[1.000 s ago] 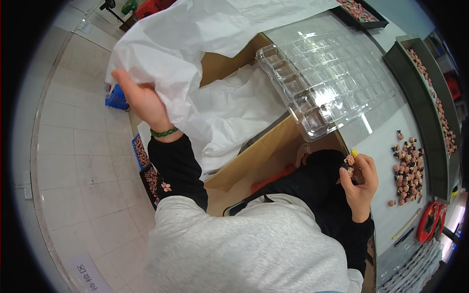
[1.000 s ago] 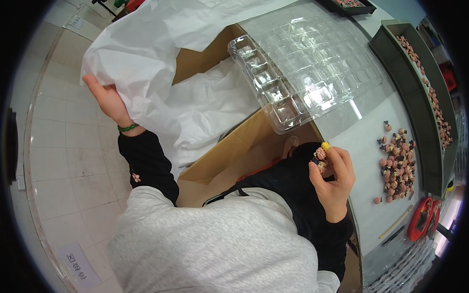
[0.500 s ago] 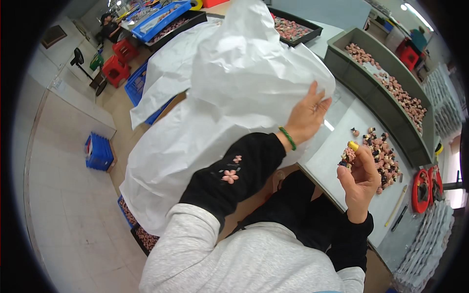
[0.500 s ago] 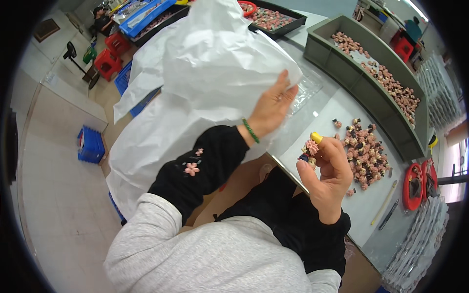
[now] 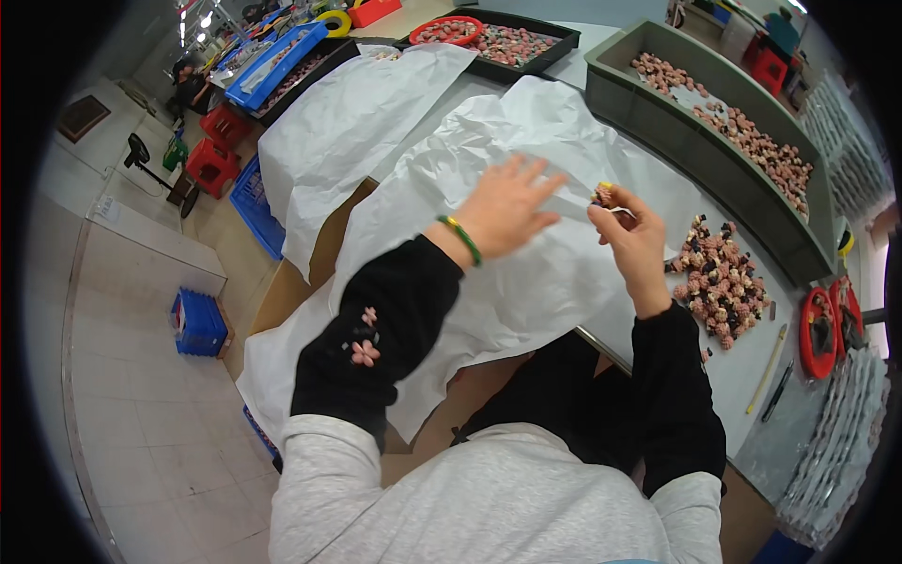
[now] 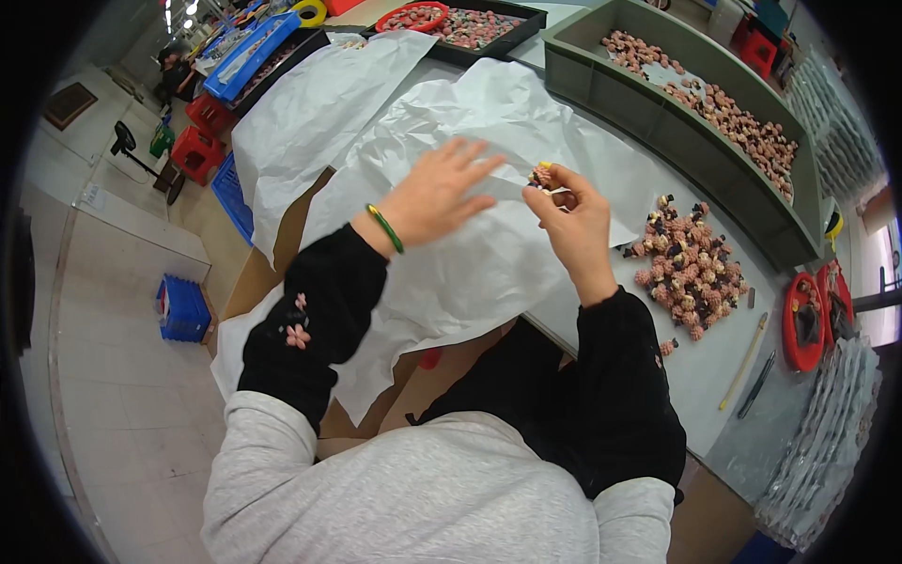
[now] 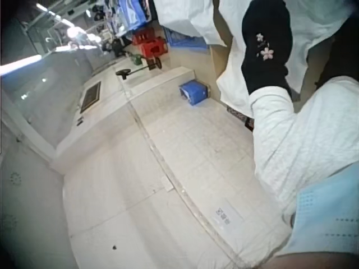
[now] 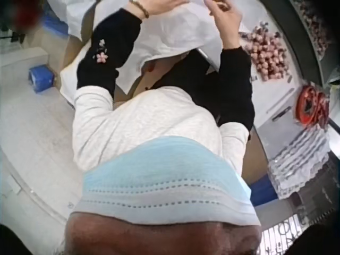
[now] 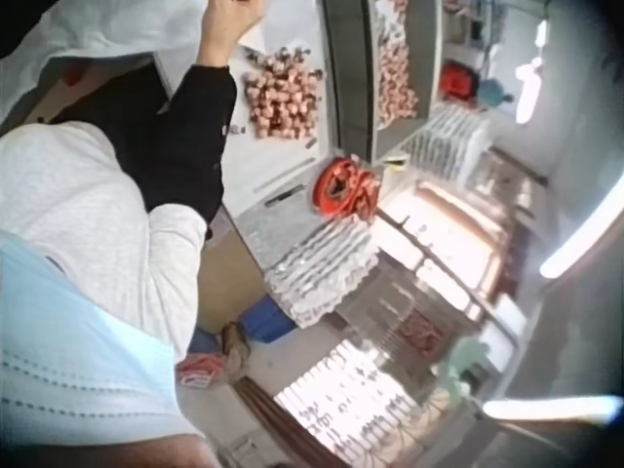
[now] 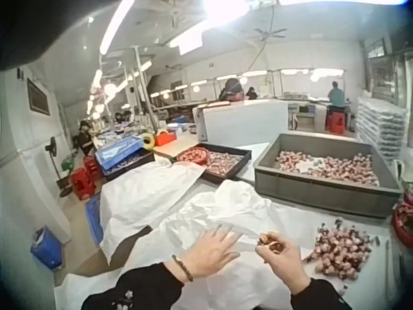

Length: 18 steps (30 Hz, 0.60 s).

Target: Sorting small plastic components and placing them into clear molded plastic trays at a factory workbench.

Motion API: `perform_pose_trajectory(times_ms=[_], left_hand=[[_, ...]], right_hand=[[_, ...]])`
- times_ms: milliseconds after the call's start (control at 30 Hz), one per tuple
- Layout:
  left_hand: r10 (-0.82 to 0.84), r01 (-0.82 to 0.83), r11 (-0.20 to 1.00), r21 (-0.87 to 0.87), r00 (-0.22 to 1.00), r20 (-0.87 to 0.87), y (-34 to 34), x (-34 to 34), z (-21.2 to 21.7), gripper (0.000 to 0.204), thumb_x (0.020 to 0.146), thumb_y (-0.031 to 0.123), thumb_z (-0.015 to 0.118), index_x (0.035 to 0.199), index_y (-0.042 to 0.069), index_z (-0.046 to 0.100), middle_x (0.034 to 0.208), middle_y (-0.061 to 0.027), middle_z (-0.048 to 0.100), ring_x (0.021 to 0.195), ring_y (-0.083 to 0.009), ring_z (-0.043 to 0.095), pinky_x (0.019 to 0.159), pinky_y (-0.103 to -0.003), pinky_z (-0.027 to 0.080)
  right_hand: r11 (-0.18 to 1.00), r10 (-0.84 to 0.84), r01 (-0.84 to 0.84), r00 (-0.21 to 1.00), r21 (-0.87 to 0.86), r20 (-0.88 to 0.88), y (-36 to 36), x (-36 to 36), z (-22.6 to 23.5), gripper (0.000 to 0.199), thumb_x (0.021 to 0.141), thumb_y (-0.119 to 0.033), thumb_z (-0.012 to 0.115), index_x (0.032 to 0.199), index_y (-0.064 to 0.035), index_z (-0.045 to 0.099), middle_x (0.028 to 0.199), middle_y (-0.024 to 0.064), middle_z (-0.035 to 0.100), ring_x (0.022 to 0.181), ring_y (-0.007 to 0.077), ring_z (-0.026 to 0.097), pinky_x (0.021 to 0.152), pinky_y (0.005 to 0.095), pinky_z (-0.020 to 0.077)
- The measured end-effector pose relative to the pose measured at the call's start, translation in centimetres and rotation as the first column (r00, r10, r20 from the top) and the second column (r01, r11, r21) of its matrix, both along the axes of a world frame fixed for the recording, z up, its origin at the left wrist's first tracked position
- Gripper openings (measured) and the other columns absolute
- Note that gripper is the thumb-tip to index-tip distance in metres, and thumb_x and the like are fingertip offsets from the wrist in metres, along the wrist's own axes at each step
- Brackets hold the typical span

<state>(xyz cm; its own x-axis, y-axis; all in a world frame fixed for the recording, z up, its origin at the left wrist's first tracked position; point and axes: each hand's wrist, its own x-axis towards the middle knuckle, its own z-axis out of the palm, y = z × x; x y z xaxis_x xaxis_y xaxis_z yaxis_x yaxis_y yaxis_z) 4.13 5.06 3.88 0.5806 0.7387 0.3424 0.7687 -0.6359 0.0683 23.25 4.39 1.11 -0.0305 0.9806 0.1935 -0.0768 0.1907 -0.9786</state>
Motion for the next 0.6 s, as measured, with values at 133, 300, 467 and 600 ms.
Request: perform_pose_trajectory(times_ms=[133, 300, 467, 600], left_hand=[[0.337, -0.385, 0.902, -0.197, 0.911, -0.239, 1.5, -4.2, -2.3, 0.053, 0.084, 0.043, 0.044, 0.130, 0.021, 0.030, 0.133, -0.0185, 0.027, 0.121, -0.0416, 0.024, 0.088, -0.058, 0.026], [0.448, -0.503, 0.844, -0.189, 0.853, -0.269, 1.9, -3.6, -3.4, 0.045, 0.085, 0.033, 0.046, 0.125, 0.013, 0.038, 0.128, -0.0137, 0.036, 0.118, -0.0331, 0.031, 0.088, -0.055, 0.028], [0.172, 0.005, 0.949, -0.317, 0.832, 0.528, 2.5, 3.2, -2.9, 0.027, 0.078, 0.009, 0.059, 0.102, -0.001, 0.056, 0.093, -0.0090, 0.060, 0.084, -0.0189, 0.058, 0.072, -0.025, 0.046], [0.345, 0.200, 0.810, -0.552, 0.597, 0.724, 3.4, 7.3, -4.6, 0.028, 0.078, 0.008, 0.059, 0.103, -0.003, 0.055, 0.089, -0.0103, 0.061, 0.079, -0.0143, 0.059, 0.067, -0.023, 0.048]], right_hand=[[0.998, -0.067, 0.067, 0.984, 0.004, 0.163, 1.7, 1.1, -2.8, 0.037, 0.071, -0.010, 0.066, 0.102, 0.0045, 0.055, 0.084, 0.0036, 0.058, 0.063, 0.0057, 0.051, 0.049, 0.0185, 0.0418], [0.974, -0.188, 0.130, 0.922, 0.186, 0.338, 2.9, 2.4, -3.4, 0.033, 0.069, -0.012, 0.067, 0.098, 0.0011, 0.057, 0.085, 0.0047, 0.057, 0.063, 0.0083, 0.052, 0.057, 0.0212, 0.0446], [0.938, -0.225, 0.108, 0.914, 0.330, 0.339, 2.7, 2.1, -4.1, 0.030, 0.069, -0.008, 0.066, 0.096, 0.0011, 0.057, 0.084, 0.0060, 0.054, 0.062, 0.0090, 0.053, 0.055, 0.0197, 0.0444], [0.894, -0.266, 0.105, 0.907, 0.435, 0.326, 2.7, 1.7, -4.4, 0.030, 0.068, -0.004, 0.065, 0.096, 0.0013, 0.056, 0.084, 0.0064, 0.053, 0.061, 0.0094, 0.053, 0.053, 0.0198, 0.0446]])
